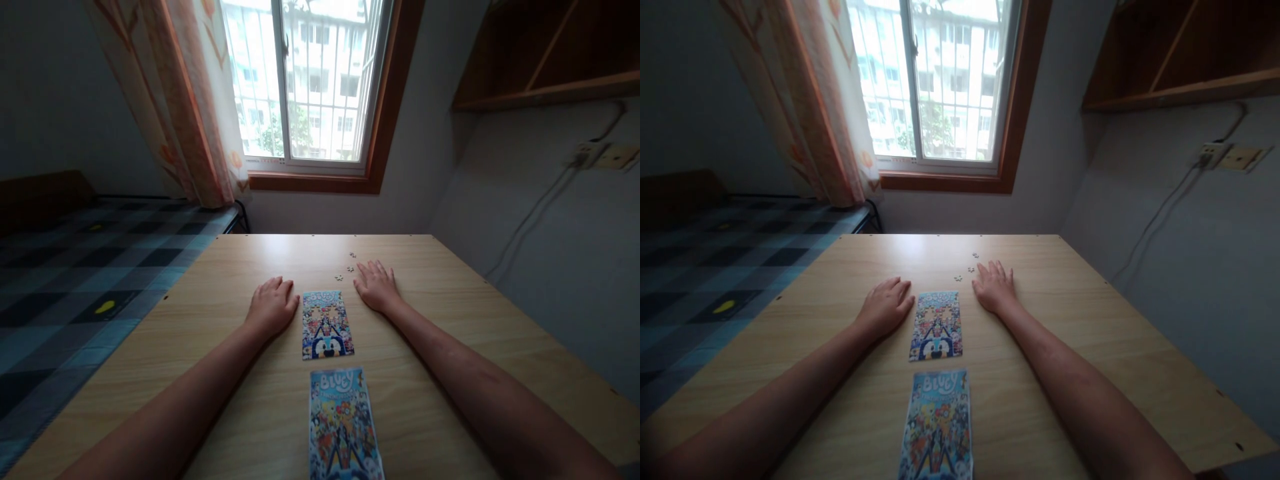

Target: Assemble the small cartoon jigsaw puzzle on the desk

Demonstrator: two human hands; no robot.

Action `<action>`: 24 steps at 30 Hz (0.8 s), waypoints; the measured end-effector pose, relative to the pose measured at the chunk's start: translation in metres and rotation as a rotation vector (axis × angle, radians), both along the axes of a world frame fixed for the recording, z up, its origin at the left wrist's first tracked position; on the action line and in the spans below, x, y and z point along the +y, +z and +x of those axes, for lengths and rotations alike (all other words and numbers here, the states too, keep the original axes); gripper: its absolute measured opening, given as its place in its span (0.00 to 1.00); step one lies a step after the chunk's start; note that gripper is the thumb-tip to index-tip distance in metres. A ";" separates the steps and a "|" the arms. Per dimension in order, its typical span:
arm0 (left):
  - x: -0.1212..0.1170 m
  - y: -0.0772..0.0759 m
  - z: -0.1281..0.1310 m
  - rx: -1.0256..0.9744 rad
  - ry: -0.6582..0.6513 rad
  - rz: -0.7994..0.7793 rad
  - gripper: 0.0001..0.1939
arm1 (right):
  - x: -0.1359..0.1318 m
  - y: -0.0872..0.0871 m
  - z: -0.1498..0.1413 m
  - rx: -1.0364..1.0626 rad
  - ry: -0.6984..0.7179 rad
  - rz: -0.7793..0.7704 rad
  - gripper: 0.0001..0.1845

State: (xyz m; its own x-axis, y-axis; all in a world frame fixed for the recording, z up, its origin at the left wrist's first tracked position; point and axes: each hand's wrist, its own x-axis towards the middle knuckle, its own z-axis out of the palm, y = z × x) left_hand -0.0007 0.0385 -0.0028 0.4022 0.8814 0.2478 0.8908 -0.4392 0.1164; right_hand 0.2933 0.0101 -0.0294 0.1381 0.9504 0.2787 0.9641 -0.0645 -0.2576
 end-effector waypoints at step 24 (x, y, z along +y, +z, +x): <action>-0.001 -0.002 0.003 -0.025 -0.012 0.014 0.20 | 0.027 0.011 -0.026 0.031 0.163 0.174 0.13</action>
